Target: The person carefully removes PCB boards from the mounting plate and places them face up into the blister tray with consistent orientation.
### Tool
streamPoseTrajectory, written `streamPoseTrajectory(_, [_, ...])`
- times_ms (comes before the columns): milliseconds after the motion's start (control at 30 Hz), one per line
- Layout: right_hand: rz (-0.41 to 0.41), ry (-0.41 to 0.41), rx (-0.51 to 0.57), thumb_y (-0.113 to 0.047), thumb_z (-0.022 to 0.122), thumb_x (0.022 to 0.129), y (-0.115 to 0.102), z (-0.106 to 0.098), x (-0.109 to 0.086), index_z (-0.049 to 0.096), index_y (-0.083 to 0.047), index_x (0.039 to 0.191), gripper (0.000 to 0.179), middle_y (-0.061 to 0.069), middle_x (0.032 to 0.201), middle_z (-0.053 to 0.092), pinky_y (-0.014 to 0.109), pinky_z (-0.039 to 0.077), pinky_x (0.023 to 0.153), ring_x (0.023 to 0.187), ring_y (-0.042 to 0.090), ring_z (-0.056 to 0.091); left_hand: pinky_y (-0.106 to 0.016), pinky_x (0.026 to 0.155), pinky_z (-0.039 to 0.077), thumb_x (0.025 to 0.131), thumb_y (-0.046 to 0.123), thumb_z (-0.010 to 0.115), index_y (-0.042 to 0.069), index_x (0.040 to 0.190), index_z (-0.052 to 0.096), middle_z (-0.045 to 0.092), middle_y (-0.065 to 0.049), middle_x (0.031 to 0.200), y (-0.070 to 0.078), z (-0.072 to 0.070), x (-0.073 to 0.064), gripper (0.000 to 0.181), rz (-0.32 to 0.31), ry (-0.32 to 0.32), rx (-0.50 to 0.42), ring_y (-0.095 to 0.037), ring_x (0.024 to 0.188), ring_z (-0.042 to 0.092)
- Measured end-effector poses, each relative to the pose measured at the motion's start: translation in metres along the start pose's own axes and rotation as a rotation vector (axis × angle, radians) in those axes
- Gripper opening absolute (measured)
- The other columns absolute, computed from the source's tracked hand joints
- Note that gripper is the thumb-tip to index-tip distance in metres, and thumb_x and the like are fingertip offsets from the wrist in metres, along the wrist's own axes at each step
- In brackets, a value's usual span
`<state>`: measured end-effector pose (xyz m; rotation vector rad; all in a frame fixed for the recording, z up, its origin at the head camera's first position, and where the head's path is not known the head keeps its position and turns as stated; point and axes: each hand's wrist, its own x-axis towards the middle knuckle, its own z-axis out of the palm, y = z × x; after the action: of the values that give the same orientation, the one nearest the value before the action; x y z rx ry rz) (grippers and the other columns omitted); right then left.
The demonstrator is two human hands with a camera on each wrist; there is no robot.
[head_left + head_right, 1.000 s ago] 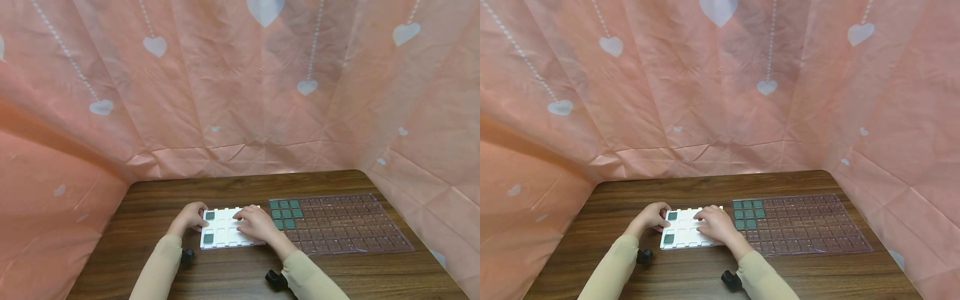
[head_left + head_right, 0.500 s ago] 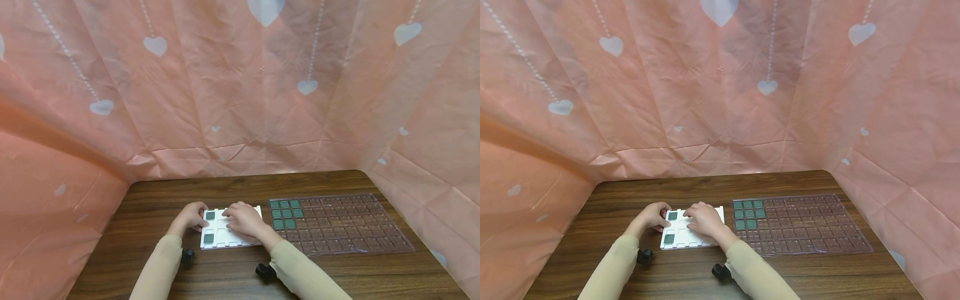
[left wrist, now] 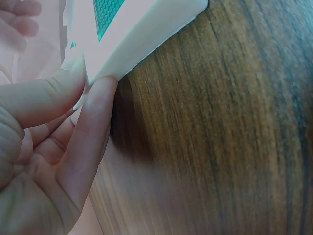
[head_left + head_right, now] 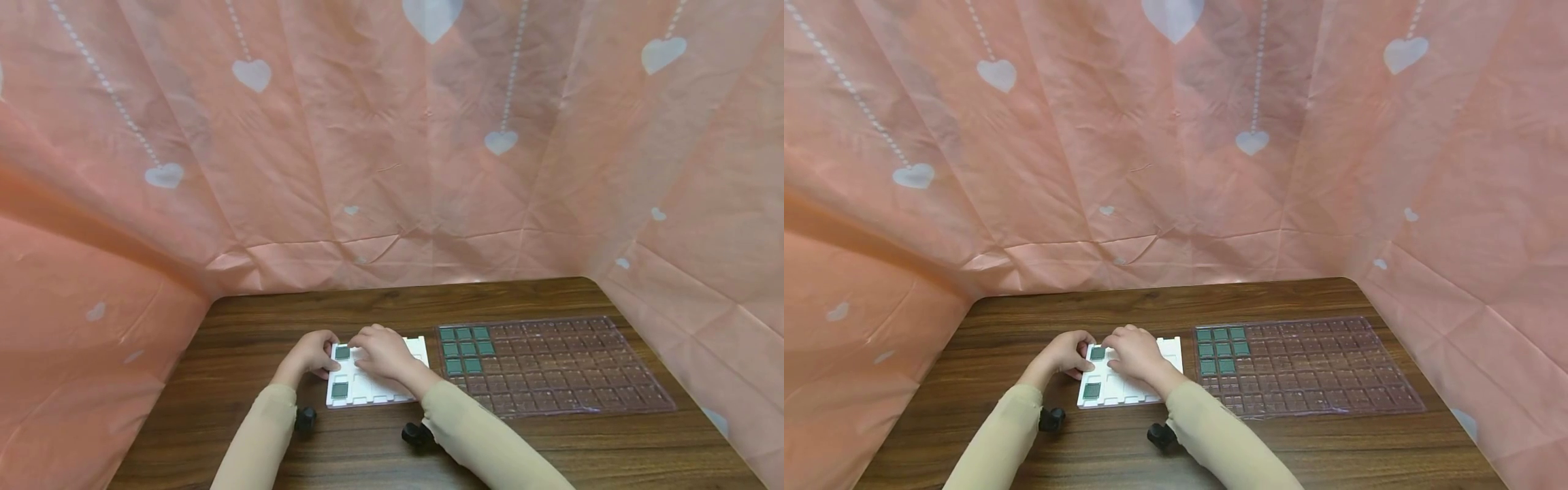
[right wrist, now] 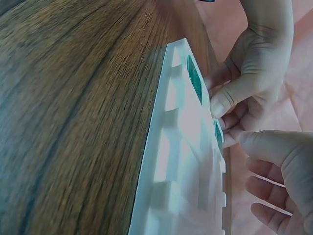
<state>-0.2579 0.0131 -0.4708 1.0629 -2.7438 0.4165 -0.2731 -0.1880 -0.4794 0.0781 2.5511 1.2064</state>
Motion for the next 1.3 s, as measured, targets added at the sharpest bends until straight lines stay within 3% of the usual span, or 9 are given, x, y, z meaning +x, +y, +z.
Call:
streamPoseTrajectory(500, [0.085,-0.039,-0.042,-0.028,0.078,0.083,-0.012,0.010,0.019,0.073,-0.020,0.115,0.033,-0.003,0.111,0.066,0.030,0.053,0.082,0.102,0.017,0.059,-0.033,0.052,0.061,0.072,-0.013,0.081,-0.003,0.109,0.061,0.049,-0.013,0.082,-0.002,0.001,0.003,0.043,-0.005,0.002,0.010,-0.023,0.064,0.059])
streamPoseTrajectory(1300, [0.141,-0.114,-0.174,-0.036,0.078,0.084,-0.019,0.027,0.037,0.073,-0.025,0.116,0.034,-0.006,0.106,0.066,0.029,0.052,0.077,0.093,0.015,0.056,-0.033,0.053,0.061,0.071,-0.013,0.081,-0.004,0.115,0.061,0.050,-0.013,0.082,-0.004,-0.001,0.005,0.049,-0.009,-0.005,0.003,-0.023,0.065,0.059])
